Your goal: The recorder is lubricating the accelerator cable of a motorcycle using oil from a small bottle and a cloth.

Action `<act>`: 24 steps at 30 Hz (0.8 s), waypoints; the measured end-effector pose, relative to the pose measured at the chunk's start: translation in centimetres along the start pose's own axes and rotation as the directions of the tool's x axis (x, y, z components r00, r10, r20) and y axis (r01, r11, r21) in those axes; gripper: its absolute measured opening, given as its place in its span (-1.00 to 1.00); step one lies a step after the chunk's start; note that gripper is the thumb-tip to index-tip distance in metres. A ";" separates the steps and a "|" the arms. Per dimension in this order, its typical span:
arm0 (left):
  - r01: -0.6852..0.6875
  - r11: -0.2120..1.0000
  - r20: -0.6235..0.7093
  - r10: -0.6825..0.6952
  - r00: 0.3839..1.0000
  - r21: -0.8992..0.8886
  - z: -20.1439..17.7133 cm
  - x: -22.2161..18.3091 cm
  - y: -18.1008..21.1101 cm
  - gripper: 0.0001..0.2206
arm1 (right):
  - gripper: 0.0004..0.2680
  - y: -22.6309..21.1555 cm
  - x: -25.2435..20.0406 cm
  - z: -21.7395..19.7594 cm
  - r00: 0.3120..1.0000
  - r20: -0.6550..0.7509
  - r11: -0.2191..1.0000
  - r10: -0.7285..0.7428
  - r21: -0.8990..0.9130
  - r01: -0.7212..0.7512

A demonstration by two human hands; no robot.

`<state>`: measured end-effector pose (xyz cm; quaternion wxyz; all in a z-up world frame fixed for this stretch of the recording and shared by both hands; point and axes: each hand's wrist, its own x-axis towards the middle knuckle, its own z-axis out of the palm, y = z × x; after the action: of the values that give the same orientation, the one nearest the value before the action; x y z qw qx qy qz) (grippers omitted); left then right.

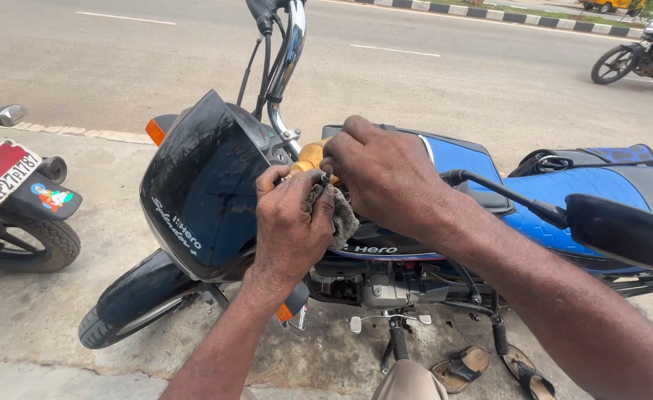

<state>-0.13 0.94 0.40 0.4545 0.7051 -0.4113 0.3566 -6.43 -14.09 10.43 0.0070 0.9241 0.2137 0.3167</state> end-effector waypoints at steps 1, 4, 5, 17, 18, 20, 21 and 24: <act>-0.034 0.999 -0.035 0.034 0.999 -0.014 0.0 0.0 0.1 -0.90 | -0.86 0.0 0.1 -0.4 1.000 -0.021 0.998 0.000 -0.059 -0.002; -0.084 0.996 -0.083 0.082 0.993 -0.015 -0.1 -0.2 0.1 -0.86 | -0.86 0.4 0.2 -0.7 0.996 -0.084 0.996 0.020 -0.087 -0.027; -0.104 0.995 -0.096 0.103 0.990 -0.006 0.0 -0.1 0.1 -0.86 | -0.87 0.6 0.1 -0.7 0.991 -0.127 0.997 0.044 -0.060 -0.052; -0.066 0.997 -0.059 0.064 0.996 -0.034 0.1 -0.2 -0.1 -0.87 | -0.82 0.6 0.6 -1.3 0.995 -0.079 0.972 -0.053 -0.231 0.033; -0.064 0.997 -0.058 0.062 0.996 -0.033 0.1 -0.1 0.0 -0.87 | -0.82 0.5 0.9 -1.8 0.996 -0.079 0.973 -0.053 -0.229 0.034; -0.077 0.996 -0.070 0.075 0.995 -0.033 -0.1 -0.1 0.2 -0.87 | -0.76 0.4 1.3 -2.7 0.993 0.120 0.943 -0.012 -0.329 0.051; -0.077 0.996 -0.067 0.075 0.995 -0.033 -0.1 -0.1 0.2 -0.87 | -0.76 0.5 1.4 -2.8 0.993 0.119 0.944 -0.009 -0.327 0.048; -0.080 0.995 -0.068 0.076 0.995 -0.060 0.0 0.0 0.3 -0.90 | -0.72 0.8 1.6 -3.2 0.967 0.252 0.893 -0.050 -0.422 0.156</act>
<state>-0.44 0.91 0.52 0.4753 0.6619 -0.4343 0.3838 -6.87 -14.57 14.02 0.2568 0.9168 0.1836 0.2447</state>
